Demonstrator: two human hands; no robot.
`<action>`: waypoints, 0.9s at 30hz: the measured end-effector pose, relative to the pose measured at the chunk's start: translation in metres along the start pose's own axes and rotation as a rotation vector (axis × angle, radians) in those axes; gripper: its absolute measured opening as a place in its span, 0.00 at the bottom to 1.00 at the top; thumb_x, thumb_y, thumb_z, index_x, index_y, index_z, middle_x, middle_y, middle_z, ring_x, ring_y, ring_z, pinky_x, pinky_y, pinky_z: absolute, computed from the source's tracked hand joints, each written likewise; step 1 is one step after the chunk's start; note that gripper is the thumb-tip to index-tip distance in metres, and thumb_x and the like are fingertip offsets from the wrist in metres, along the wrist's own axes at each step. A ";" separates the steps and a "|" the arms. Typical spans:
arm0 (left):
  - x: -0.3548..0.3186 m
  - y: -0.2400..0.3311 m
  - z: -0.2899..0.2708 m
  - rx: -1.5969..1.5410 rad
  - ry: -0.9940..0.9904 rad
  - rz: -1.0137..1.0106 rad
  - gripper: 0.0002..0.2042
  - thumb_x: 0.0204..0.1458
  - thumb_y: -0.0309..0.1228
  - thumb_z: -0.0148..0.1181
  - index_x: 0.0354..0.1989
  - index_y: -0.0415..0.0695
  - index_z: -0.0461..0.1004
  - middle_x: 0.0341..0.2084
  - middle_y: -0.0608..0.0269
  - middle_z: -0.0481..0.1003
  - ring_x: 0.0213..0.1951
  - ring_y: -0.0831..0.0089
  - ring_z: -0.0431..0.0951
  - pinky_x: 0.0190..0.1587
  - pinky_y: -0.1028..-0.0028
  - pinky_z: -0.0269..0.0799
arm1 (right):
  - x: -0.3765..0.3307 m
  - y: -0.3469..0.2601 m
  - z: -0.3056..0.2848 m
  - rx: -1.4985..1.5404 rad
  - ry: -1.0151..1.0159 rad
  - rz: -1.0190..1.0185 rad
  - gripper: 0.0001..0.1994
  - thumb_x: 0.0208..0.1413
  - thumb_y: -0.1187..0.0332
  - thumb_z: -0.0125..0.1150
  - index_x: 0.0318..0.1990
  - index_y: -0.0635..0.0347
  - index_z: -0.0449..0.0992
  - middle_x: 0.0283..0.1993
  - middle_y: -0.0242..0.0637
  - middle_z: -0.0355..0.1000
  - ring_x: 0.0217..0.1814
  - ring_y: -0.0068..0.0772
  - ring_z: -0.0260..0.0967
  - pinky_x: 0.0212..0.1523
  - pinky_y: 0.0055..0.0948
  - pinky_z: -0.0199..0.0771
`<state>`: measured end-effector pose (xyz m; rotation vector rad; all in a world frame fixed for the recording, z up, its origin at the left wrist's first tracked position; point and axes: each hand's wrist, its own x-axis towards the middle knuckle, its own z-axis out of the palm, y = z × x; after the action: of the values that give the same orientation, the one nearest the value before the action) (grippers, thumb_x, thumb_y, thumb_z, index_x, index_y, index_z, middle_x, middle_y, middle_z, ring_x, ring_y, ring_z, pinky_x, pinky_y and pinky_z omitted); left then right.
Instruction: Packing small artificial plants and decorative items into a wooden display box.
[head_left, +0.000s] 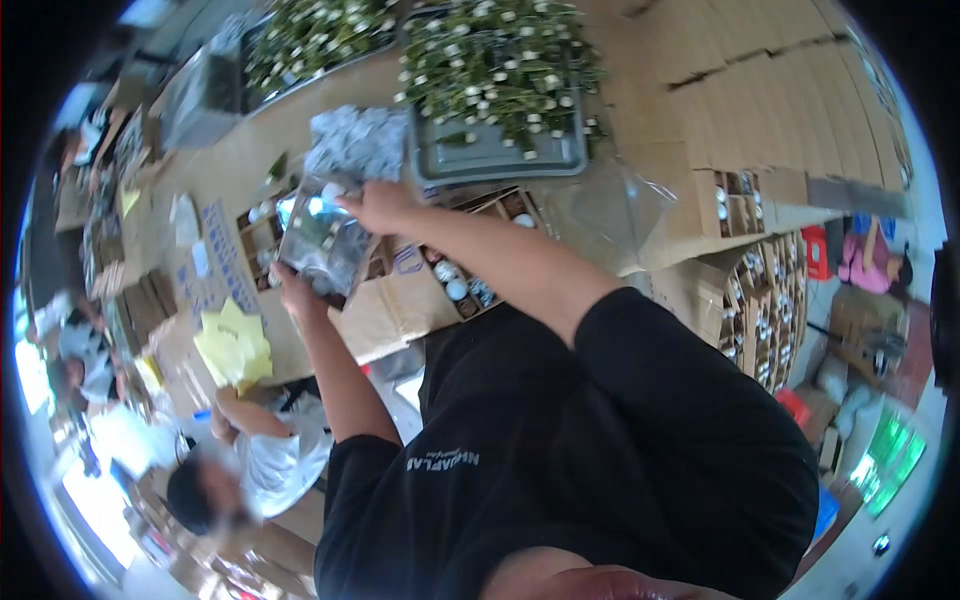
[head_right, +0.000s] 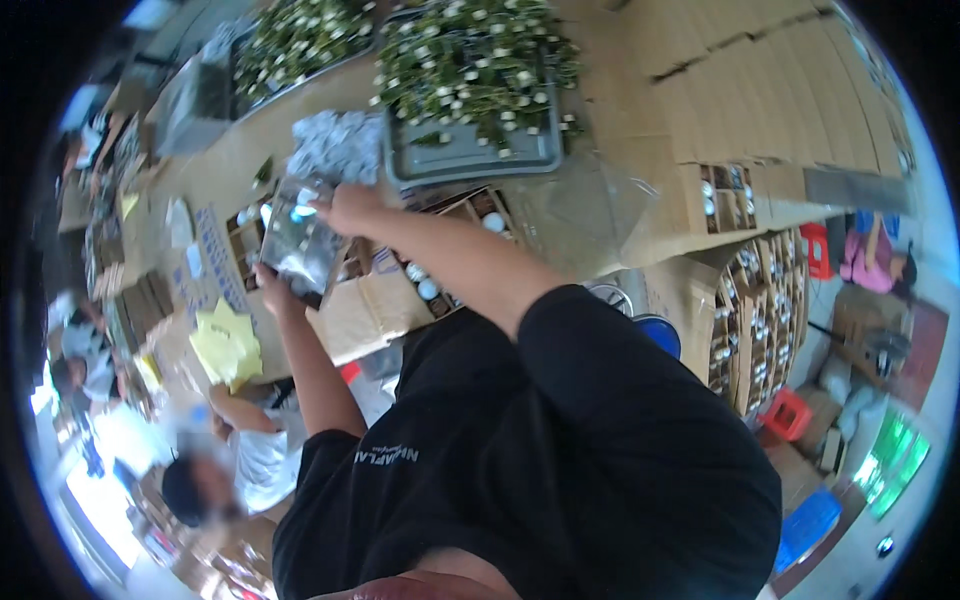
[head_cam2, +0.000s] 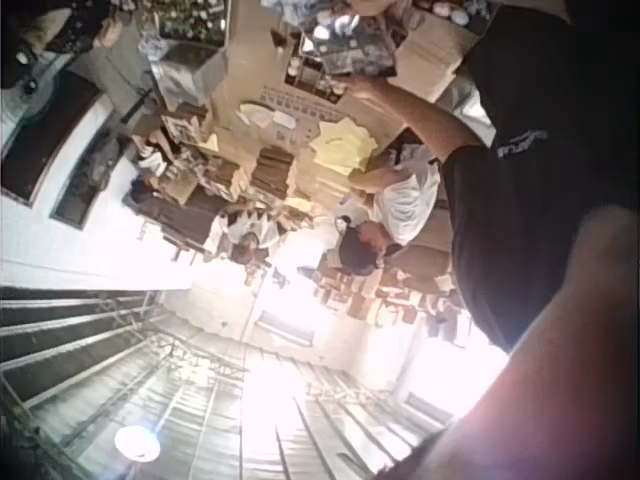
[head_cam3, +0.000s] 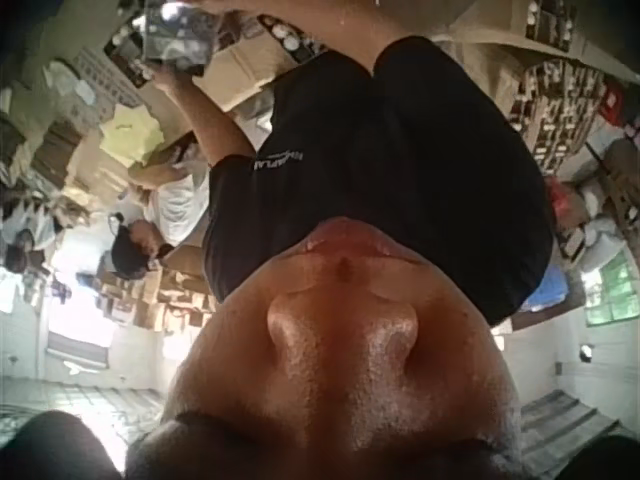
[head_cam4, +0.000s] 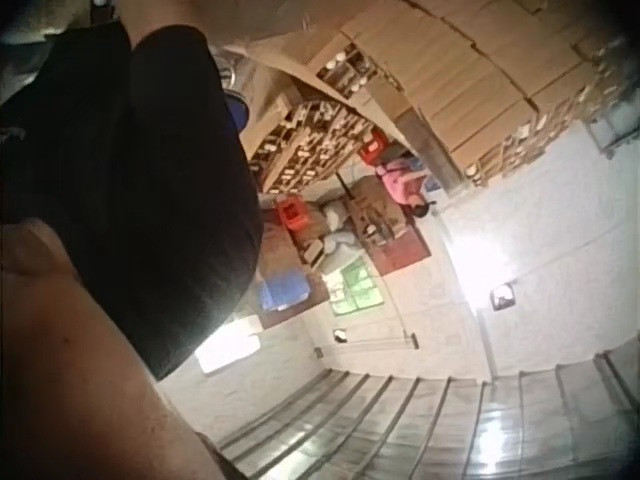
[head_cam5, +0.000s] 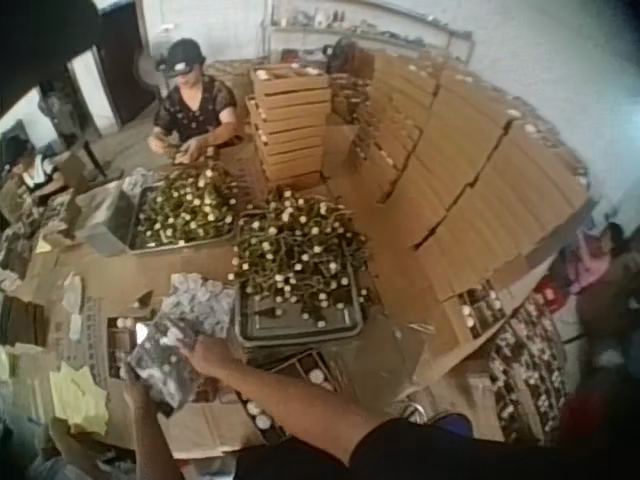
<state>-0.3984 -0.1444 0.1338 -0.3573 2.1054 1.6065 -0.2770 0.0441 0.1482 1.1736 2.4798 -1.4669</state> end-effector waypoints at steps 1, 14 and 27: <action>0.013 -0.006 -0.007 -0.030 0.022 0.011 0.36 0.58 0.58 0.46 0.56 0.32 0.67 0.49 0.53 0.73 0.47 0.59 0.75 0.47 0.60 0.74 | 0.007 0.005 0.005 0.059 0.003 -0.009 0.37 0.55 0.35 0.46 0.31 0.70 0.78 0.31 0.58 0.75 0.38 0.55 0.75 0.40 0.45 0.75; 0.029 -0.020 0.039 0.522 0.575 0.038 0.44 0.54 0.64 0.42 0.32 0.19 0.73 0.32 0.38 0.77 0.34 0.50 0.79 0.36 0.56 0.74 | 0.012 0.088 -0.079 0.173 0.219 -0.262 0.19 0.51 0.67 0.62 0.51 0.65 0.72 0.38 0.42 0.78 0.36 0.34 0.77 0.34 0.32 0.77; -0.075 0.004 0.179 0.729 -0.296 1.137 0.09 0.46 0.29 0.63 0.38 0.44 0.77 0.39 0.56 0.74 0.44 0.56 0.72 0.49 0.62 0.67 | -0.019 0.242 -0.165 -0.498 0.541 0.211 0.19 0.50 0.53 0.62 0.37 0.60 0.71 0.37 0.44 0.75 0.35 0.50 0.75 0.35 0.45 0.77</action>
<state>-0.2991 0.0225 0.1384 1.4243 2.5522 1.0312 -0.0592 0.2244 0.0678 1.8008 2.6701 -0.4641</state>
